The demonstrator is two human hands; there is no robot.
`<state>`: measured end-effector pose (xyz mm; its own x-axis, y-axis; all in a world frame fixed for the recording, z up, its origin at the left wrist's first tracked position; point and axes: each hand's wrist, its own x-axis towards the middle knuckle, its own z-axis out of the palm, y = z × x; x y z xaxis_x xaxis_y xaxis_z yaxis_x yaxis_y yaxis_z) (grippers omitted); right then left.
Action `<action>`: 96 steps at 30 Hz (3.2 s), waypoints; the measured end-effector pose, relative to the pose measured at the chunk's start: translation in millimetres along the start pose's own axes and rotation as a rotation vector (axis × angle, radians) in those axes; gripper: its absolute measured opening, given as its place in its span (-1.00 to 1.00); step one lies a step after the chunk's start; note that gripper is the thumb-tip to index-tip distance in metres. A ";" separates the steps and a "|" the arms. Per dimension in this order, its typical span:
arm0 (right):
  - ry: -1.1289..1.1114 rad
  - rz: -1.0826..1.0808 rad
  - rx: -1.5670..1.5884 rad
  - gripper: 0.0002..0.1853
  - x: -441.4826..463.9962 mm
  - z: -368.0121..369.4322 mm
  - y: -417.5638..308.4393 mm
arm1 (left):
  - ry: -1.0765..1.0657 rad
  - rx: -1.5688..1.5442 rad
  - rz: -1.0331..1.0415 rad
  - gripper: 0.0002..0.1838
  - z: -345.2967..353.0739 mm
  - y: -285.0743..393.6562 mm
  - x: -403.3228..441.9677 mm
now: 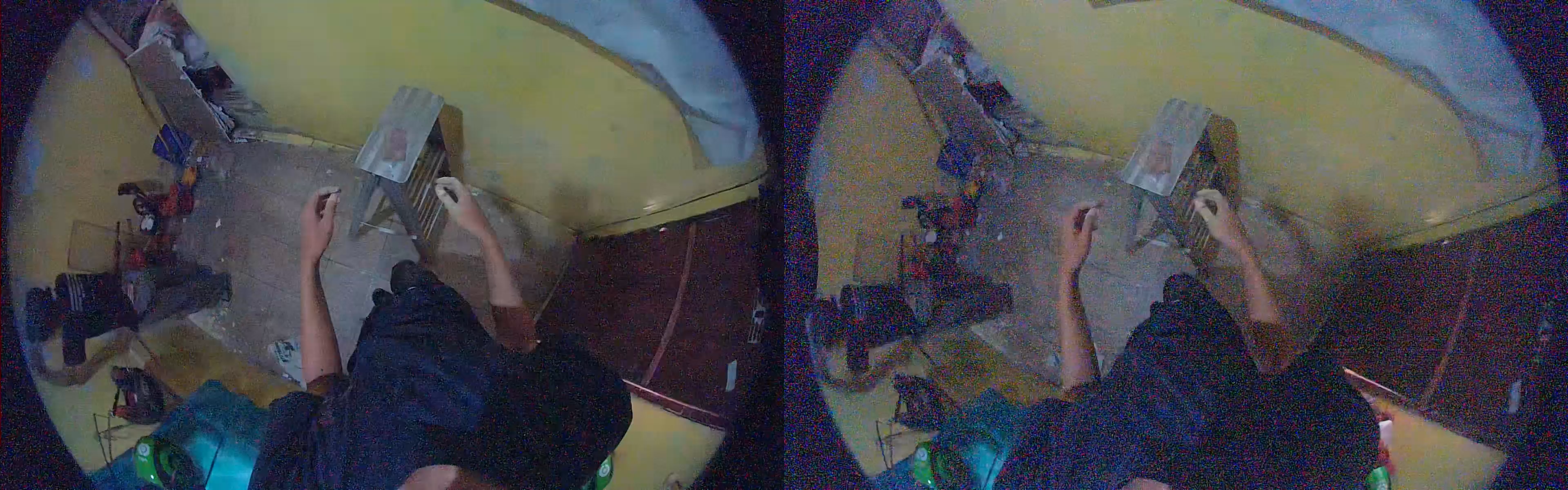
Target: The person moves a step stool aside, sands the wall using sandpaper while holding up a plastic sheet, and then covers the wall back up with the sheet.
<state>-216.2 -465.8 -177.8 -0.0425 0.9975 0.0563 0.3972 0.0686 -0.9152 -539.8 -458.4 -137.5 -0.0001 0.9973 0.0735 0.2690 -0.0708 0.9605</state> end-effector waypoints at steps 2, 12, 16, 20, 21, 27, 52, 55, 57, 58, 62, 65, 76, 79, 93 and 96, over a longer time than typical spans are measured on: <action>0.143 -0.021 0.018 -0.64 2.2 1.2 8.9 | -0.072 0.038 0.059 -0.73 2.6 -12.2 15.0; 0.367 0.446 0.430 -0.20 66.7 27.7 31.6 | -0.281 0.097 -0.055 -0.43 48.4 -65.8 154.5; 0.374 0.438 0.299 -0.09 126.4 24.6 70.1 | -0.308 0.274 -0.036 -0.15 79.3 -48.9 204.8; 0.319 0.503 0.245 -0.04 165.6 46.8 117.6 | -0.551 0.211 -0.308 -0.08 100.3 -75.6 238.0; 0.325 0.507 0.249 -0.04 176.6 48.2 115.1 | -0.557 0.214 -0.307 -0.08 103.0 -69.3 246.5; 0.450 0.279 -0.309 -0.16 195.4 59.6 70.1 | -0.529 0.459 -0.150 -0.31 115.1 -106.9 244.8; 0.038 0.233 -0.149 -0.38 362.1 324.9 -186.3 | -0.216 0.247 -0.161 -0.42 -273.4 -99.1 362.6; 0.011 0.170 -0.037 -0.38 376.8 355.0 -184.6 | -0.084 0.416 0.017 -0.39 -298.0 -130.1 367.8; -0.110 0.225 -0.020 -0.37 374.0 350.4 -179.5 | -0.148 0.258 -0.068 -0.35 -290.3 -136.2 361.9; -0.115 0.220 -0.003 -0.37 370.5 359.0 -168.8 | -0.144 0.276 -0.069 -0.35 -293.5 -137.2 354.5; -0.051 0.157 0.004 -0.33 430.4 440.1 -175.9 | -0.043 0.454 -0.155 -0.44 -364.6 -141.6 394.1; -0.060 0.144 0.022 -0.30 482.8 491.1 -189.9 | -0.034 0.496 -0.121 -0.50 -412.7 -173.0 439.6; -0.049 0.025 0.093 -0.20 425.9 487.8 -115.1 | 0.022 0.660 0.127 -0.58 -372.6 -135.4 359.1; 0.162 -0.103 -0.193 -0.19 426.9 548.6 -38.4 | -0.020 0.852 0.074 -0.62 -369.7 -134.8 343.7; 0.158 0.072 -0.088 -0.18 167.4 539.1 -98.4 | -0.272 0.558 -0.108 -0.52 -414.9 -225.9 157.3; 0.183 -0.053 -0.015 -0.25 91.6 514.5 -98.2 | -0.277 0.917 0.238 -0.50 -397.8 -201.0 84.3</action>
<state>-730.7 -389.6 -288.1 0.1027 0.9788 0.1773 0.4123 0.1204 -0.9031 -977.1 -368.0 -217.6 0.3446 0.9368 0.0600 0.8752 -0.3437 0.3405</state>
